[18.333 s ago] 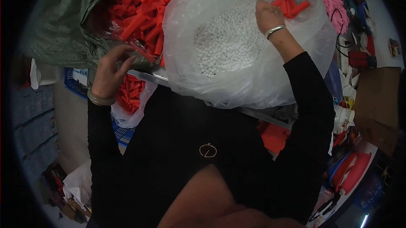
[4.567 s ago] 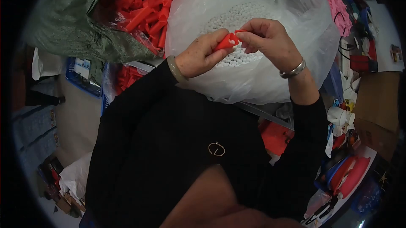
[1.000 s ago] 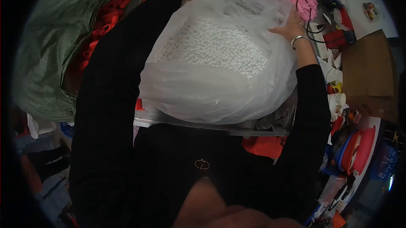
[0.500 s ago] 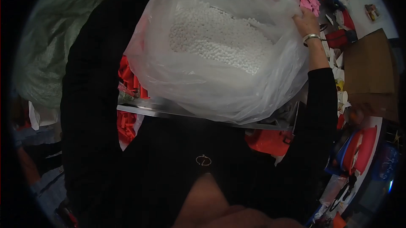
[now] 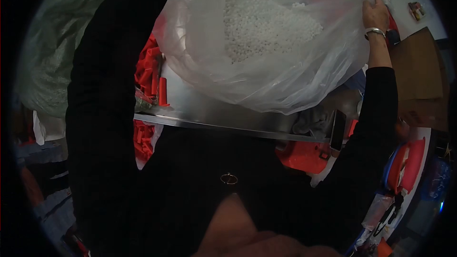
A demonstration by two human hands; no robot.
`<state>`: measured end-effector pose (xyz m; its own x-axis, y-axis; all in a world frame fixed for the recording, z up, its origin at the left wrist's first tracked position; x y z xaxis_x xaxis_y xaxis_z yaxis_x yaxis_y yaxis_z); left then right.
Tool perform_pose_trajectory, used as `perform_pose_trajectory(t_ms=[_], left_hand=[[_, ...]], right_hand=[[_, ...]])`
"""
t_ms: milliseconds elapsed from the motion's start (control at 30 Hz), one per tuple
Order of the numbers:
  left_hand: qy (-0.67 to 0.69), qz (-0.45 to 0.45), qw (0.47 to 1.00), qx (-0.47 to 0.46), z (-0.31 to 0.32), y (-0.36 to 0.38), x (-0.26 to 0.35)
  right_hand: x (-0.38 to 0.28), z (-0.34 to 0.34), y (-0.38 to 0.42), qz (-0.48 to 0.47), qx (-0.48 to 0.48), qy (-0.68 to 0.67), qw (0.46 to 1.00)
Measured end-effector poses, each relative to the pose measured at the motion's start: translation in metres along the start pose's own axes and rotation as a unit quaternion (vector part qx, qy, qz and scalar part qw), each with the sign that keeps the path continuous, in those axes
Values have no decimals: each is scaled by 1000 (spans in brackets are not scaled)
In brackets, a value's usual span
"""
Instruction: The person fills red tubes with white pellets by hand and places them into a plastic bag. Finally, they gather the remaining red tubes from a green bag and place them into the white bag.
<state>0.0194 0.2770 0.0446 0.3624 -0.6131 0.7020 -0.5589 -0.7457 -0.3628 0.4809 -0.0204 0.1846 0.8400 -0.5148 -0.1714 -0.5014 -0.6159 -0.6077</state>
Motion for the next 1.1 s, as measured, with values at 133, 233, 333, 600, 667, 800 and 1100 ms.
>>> perform_pose_trajectory(t_ms=[133,233,333,600,667,800,1100], left_hand=[[56,8,998,25,-17,18,-7],[105,20,993,47,-34,29,-7],[148,27,987,63,-45,48,-4],[252,74,958,114,-73,94,29],[263,78,954,122,-76,104,36],[256,57,960,101,-80,120,67],[192,98,975,55,-85,74,79]], right_hand=[[14,-1,18,14,17,-42,999],[6,-18,43,-21,-46,-201,978],[-17,-39,85,-50,-82,-274,957],[-58,-84,190,-71,-99,-335,934],[-56,-90,203,-52,-96,-310,944],[-58,-105,208,-8,-129,-453,882],[-24,-83,157,22,-139,-443,885]])
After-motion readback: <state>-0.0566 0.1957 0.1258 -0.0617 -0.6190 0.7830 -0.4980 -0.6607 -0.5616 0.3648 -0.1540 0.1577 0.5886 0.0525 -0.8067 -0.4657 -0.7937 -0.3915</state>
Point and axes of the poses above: each hand's wrist, its own y-axis away from the middle knuckle, its own z-axis out of the palm, x = y × z, the point moved 5 cm from there along -y, towards the middle knuckle
